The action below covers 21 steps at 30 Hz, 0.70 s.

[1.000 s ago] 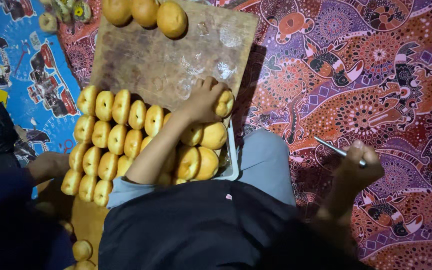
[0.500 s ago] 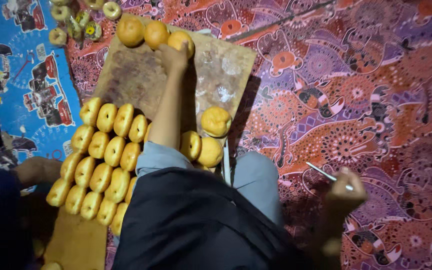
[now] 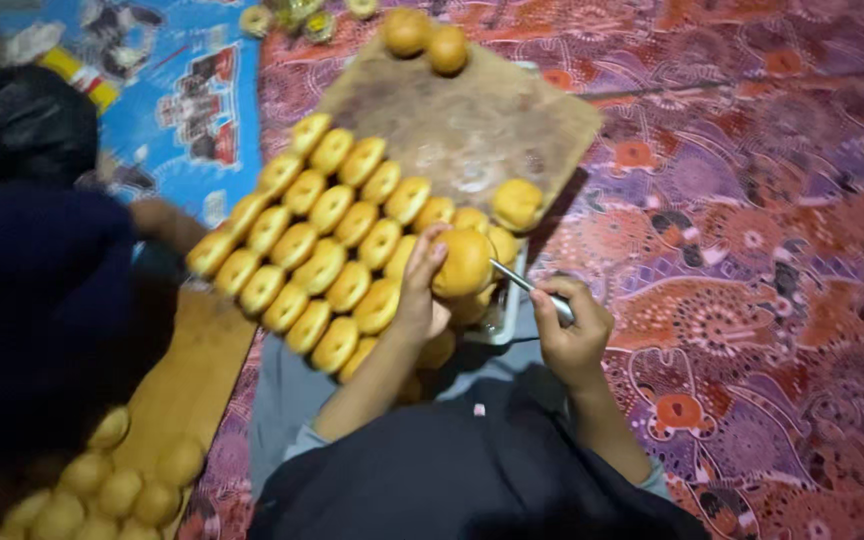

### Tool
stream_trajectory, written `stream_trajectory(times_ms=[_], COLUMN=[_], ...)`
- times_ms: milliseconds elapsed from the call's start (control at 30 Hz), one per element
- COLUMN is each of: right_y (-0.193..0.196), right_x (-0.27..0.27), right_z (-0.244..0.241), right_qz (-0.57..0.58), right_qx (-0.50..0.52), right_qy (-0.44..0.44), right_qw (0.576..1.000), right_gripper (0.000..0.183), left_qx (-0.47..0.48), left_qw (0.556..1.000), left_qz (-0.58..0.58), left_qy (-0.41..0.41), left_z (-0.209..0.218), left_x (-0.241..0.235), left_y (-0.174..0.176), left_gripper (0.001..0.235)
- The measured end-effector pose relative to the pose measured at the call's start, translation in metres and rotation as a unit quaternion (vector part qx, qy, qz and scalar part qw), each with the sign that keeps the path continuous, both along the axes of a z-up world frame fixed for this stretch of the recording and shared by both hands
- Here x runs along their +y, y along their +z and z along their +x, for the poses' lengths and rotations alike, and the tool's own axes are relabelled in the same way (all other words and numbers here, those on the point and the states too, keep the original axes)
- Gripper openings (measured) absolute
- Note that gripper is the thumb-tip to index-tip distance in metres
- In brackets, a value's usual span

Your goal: The person sits on the floor and uses a small metal tool to punch holes in the center of round baked buns. They pick each bun from a wooden board, puncture it, and place it on a growing stack of finished buns.

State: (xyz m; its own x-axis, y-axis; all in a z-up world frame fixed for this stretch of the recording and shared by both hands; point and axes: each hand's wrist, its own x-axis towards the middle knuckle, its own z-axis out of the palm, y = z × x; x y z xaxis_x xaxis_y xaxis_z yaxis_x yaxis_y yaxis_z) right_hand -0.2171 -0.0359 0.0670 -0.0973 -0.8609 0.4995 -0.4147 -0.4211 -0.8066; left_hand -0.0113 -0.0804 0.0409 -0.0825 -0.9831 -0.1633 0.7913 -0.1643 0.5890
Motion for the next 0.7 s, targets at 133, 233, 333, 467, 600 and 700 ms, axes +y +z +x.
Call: stream_trajectory(times_ms=[133, 233, 333, 467, 600, 700], right_y=[0.004, -0.002, -0.003, 0.001, -0.003, -0.013], right_x=[0.022, 0.040, 0.039, 0.035, 0.041, 0.040], right_z=[0.050, 0.091, 0.121, 0.137, 0.154, 0.163], right_qz=[-0.066, -0.091, -0.110, -0.064, -0.108, -0.220], right_qx=[0.082, 0.177, 0.218, 0.182, 0.176, 0.232], right_qy=[0.069, 0.039, 0.122, 0.161, 0.190, 0.190], right_qw=[0.992, 0.979, 0.962, 0.968, 0.960, 0.928], right_gripper=[0.009, 0.016, 0.023, 0.024, 0.021, 0.021], left_qx=[-0.007, -0.102, -0.216, -0.118, -0.116, -0.082], left_qw=[0.997, 0.991, 0.971, 0.992, 0.992, 0.989], left_qz=[-0.007, -0.026, -0.093, 0.005, 0.010, 0.049], left_qy=[0.082, 0.086, 0.048, 0.039, 0.053, 0.117], left_z=[0.038, 0.061, 0.075, 0.100, 0.114, 0.104], left_x=[0.051, 0.076, 0.095, 0.110, 0.122, 0.124], left_y=[-0.009, -0.021, -0.026, -0.028, -0.031, -0.036], left_gripper=[0.043, 0.046, 0.039, 0.042, 0.042, 0.043])
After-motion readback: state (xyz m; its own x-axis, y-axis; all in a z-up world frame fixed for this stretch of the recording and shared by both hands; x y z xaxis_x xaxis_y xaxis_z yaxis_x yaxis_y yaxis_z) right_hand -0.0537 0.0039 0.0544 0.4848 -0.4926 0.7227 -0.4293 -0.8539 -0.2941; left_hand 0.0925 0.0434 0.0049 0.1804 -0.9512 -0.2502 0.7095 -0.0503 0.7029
